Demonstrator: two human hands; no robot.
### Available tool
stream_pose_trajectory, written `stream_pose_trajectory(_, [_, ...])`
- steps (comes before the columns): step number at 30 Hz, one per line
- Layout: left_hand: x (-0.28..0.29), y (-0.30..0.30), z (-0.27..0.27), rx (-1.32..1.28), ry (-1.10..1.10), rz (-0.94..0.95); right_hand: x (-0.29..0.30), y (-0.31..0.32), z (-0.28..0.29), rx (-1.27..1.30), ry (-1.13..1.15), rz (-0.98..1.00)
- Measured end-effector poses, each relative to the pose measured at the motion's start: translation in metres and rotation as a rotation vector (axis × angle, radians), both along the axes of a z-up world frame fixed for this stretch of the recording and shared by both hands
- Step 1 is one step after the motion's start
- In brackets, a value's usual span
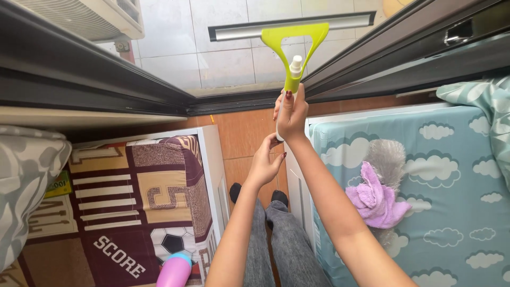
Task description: Cleaning a sliding glass door using a squeegee with an integrated spray bottle and a cloth.
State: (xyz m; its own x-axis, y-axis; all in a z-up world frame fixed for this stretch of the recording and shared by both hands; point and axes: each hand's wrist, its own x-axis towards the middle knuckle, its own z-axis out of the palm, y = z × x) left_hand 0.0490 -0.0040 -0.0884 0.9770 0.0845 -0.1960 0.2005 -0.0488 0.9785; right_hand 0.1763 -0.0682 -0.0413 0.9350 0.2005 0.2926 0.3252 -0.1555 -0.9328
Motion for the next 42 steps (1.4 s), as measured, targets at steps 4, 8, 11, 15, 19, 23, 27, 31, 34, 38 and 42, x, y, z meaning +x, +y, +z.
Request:
stream_pose_trajectory(4, [0.012,0.005,-0.044,0.005,0.034,-0.003,0.014,0.004,-0.053,0.059,0.022,-0.003])
stream_pose_trajectory(8, [0.023,0.008,-0.097,0.048,0.073,0.009,0.024,0.008,-0.112,0.083,-0.017,-0.009])
stream_pose_trajectory(11, [0.03,0.012,-0.135,0.069,0.09,-0.002,0.03,0.009,-0.153,0.081,-0.013,0.014])
stream_pose_trajectory(15, [0.037,0.013,-0.192,0.074,0.119,-0.007,0.037,0.01,-0.212,0.09,-0.009,0.014])
stream_pose_trajectory(19, [0.043,0.013,-0.251,0.086,0.141,-0.007,0.043,0.009,-0.272,0.094,0.01,0.013])
stream_pose_trajectory(23, [0.054,0.012,-0.293,0.074,0.219,-0.006,0.051,0.008,-0.335,0.129,0.041,0.019])
stream_pose_trajectory(27, [0.056,0.01,-0.362,0.059,0.237,0.005,0.054,0.007,-0.392,0.148,0.067,0.018])
stream_pose_trajectory(31, [0.047,0.006,-0.431,0.103,0.187,-0.008,0.048,0.004,-0.452,0.142,0.179,0.009])
stream_pose_trajectory(34, [0.039,0.005,-0.472,0.137,0.195,-0.026,0.046,0.005,-0.484,0.155,0.237,0.006])
stream_pose_trajectory(38, [0.037,0.008,-0.512,0.179,0.214,-0.044,0.047,0.01,-0.525,0.211,0.261,0.009])
stream_pose_trajectory(42, [0.039,0.01,-0.561,0.182,0.252,-0.063,0.047,0.011,-0.573,0.165,0.281,0.018])
